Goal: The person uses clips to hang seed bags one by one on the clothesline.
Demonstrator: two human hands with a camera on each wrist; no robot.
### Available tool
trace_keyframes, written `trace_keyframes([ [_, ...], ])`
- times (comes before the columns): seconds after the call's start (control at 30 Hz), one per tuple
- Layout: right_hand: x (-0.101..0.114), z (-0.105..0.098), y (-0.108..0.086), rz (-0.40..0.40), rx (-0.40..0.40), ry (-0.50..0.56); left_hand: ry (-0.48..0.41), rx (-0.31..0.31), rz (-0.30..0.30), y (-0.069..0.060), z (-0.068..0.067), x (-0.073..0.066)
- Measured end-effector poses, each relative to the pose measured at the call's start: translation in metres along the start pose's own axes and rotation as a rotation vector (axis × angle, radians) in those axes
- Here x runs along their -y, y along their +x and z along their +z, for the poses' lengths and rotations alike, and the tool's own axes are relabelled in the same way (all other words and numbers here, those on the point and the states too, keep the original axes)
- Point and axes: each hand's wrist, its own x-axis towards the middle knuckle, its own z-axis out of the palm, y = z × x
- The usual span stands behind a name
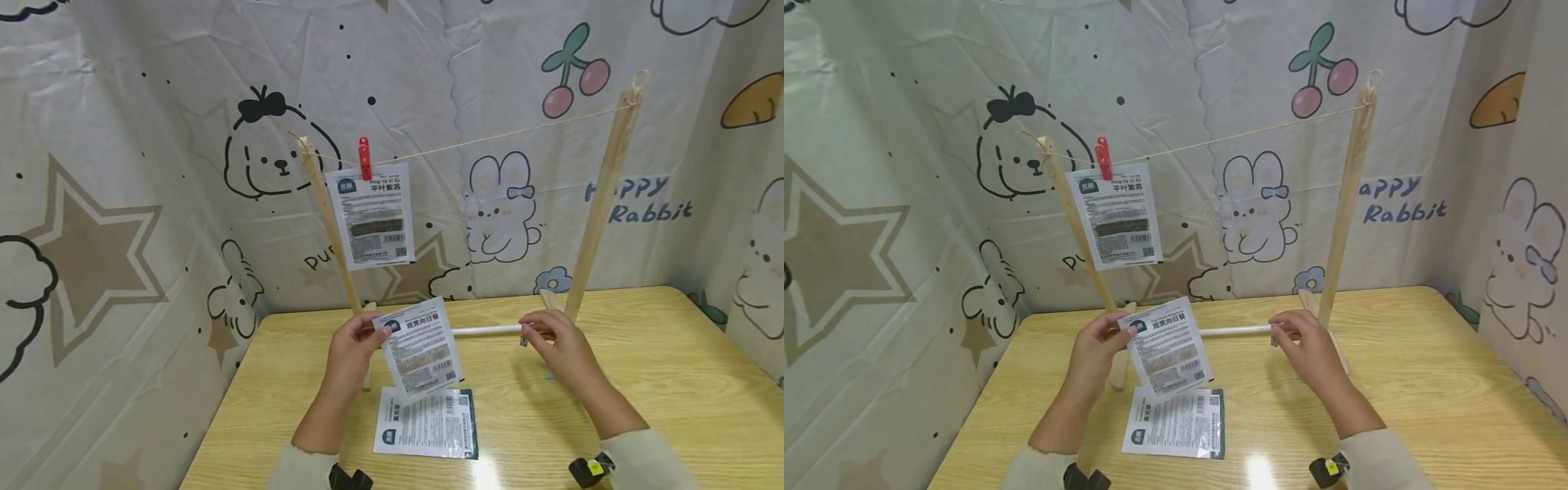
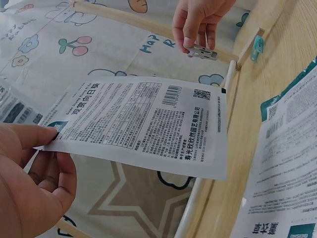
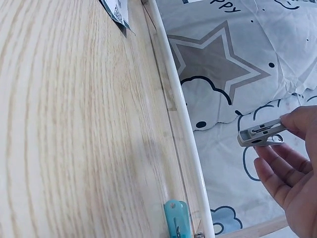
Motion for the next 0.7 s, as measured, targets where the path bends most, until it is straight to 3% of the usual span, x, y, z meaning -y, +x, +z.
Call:
trace_keyframes([
  [0.7, 0.007, -0.012, 0.001, -0.026, -0.017, -0.050, 0.029, 0.010, 0.050, 0.012, 0.011, -0.020],
])
